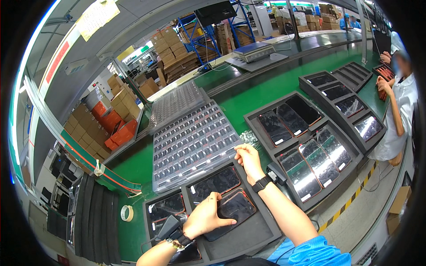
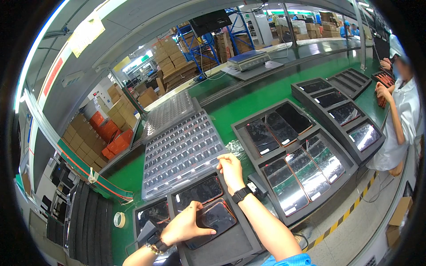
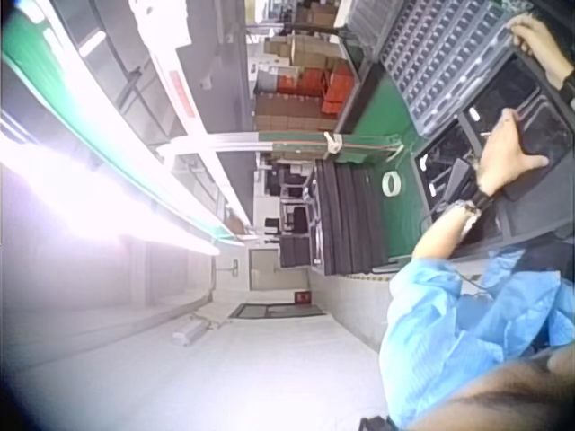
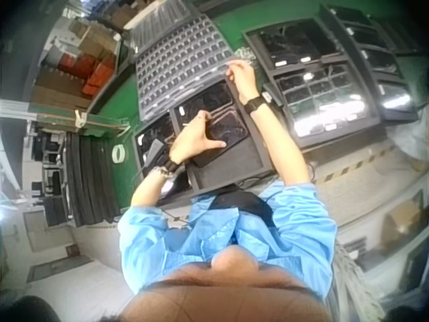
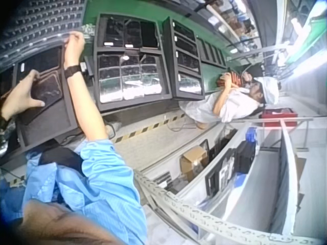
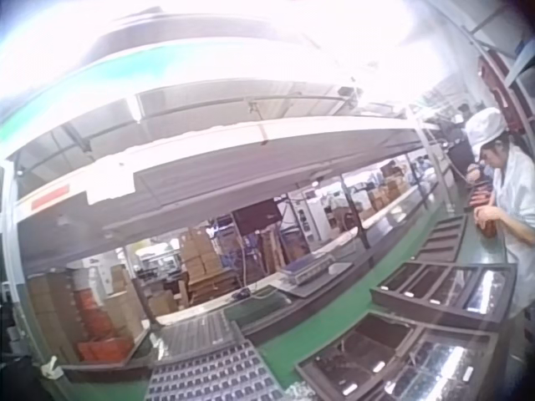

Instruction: The worker is picking small electronic components from a grid and placing them into foam-lined trays for packing or assembly.

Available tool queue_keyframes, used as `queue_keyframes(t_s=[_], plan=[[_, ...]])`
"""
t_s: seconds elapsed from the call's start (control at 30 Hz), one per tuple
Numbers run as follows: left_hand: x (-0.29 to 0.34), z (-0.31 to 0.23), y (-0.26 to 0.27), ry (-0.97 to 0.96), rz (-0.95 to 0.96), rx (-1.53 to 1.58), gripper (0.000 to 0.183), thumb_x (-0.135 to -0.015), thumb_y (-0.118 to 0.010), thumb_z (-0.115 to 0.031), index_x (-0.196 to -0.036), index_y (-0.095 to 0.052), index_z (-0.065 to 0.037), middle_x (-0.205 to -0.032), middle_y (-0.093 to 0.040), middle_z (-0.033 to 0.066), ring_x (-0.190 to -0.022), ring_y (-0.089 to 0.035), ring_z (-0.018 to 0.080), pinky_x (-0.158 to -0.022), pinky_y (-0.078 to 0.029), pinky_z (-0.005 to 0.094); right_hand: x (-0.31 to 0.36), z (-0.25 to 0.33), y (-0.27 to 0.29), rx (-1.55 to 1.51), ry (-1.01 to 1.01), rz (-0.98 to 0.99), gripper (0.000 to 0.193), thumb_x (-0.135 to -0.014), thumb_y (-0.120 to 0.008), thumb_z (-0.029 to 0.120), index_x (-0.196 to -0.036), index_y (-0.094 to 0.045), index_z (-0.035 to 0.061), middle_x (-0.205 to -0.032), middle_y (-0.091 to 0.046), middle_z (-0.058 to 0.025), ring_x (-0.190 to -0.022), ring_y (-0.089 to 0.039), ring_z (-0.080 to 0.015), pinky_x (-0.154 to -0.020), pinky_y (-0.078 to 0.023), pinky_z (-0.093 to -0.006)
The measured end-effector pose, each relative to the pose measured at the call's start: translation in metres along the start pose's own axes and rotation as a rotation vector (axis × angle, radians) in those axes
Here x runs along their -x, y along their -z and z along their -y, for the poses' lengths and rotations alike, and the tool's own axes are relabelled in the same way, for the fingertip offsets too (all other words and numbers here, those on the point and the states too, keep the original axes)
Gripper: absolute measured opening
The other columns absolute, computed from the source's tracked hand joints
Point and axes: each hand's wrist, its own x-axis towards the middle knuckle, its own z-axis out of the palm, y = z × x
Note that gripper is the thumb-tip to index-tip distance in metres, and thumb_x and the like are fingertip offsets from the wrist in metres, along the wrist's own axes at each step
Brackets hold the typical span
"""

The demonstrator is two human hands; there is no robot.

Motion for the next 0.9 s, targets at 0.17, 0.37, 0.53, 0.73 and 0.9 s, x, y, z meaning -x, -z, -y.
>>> queue_keyframes(t_s=[0.17, 0.37, 0.53, 0.73, 0.9], plan=[[0.031, -0.02, -0.015, -0.174, -0.238, -0.102, 0.066, -0.083, -0.08, -0.046, -0.124, -0.054, -0.001, -0.104, -0.07, 0.0147, -0.09, -0.072, 0.0307, -0.074, -0.059, 0.0369, -0.003, 0.001, -0.002, 0.03, -0.035, -0.014, 0.013, -0.098, -0.055, 0.004, -0.102, -0.068, 0.0023, -0.079, -0.064, -0.0025, -0.066, -0.055, -0.0068, -0.061, -0.043, -0.0213], [0.047, -0.033, -0.018, -0.151, -0.118, -0.251, 0.059, -0.085, -0.076, -0.05, -0.119, -0.055, -0.006, -0.079, -0.069, 0.0133, -0.071, -0.072, 0.0318, -0.06, -0.057, 0.0396, -0.003, -0.001, -0.002, 0.016, 0.013, 0.012, 0.014, -0.098, -0.057, 0.012, -0.103, -0.069, 0.0076, -0.077, -0.064, 0.0014, -0.063, -0.05, -0.0037, -0.058, -0.039, -0.019], [-0.002, 0.002, 0.015, -0.095, 0.03, 0.009, 0.067, -0.073, -0.084, -0.06, -0.106, -0.068, -0.004, -0.083, -0.072, 0.0202, -0.08, -0.073, 0.0359, -0.073, -0.056, 0.0413, -0.005, -0.009, 0.006, 0.003, 0.026, -0.001, 0.015, -0.098, -0.056, 0.012, -0.103, -0.07, 0.0079, -0.076, -0.064, 0.0013, -0.063, -0.051, -0.0036, -0.058, -0.039, -0.0189], [-0.043, 0.018, 0.058, -0.096, -0.102, 0.051, 0.063, -0.071, -0.09, -0.043, -0.115, -0.071, -0.002, -0.097, -0.074, 0.0177, -0.093, -0.072, 0.0311, -0.086, -0.054, 0.0376, -0.002, -0.004, 0.004, -0.017, -0.005, -0.004, 0.013, -0.097, -0.056, 0.004, -0.103, -0.067, 0.0019, -0.079, -0.064, -0.0035, -0.067, -0.056, -0.0074, -0.061, -0.043, -0.0216], [-0.054, 0.043, 0.046, -0.176, -0.065, 0.23, 0.068, -0.071, -0.091, -0.04, -0.123, -0.069, -0.001, -0.113, -0.073, 0.0137, -0.104, -0.07, 0.0246, -0.094, -0.052, 0.0349, -0.002, -0.007, -0.001, -0.011, -0.046, -0.021, 0.013, -0.096, -0.056, 0.004, -0.102, -0.067, 0.0019, -0.077, -0.064, -0.0031, -0.067, -0.057, -0.0074, -0.061, -0.044, -0.0215]])
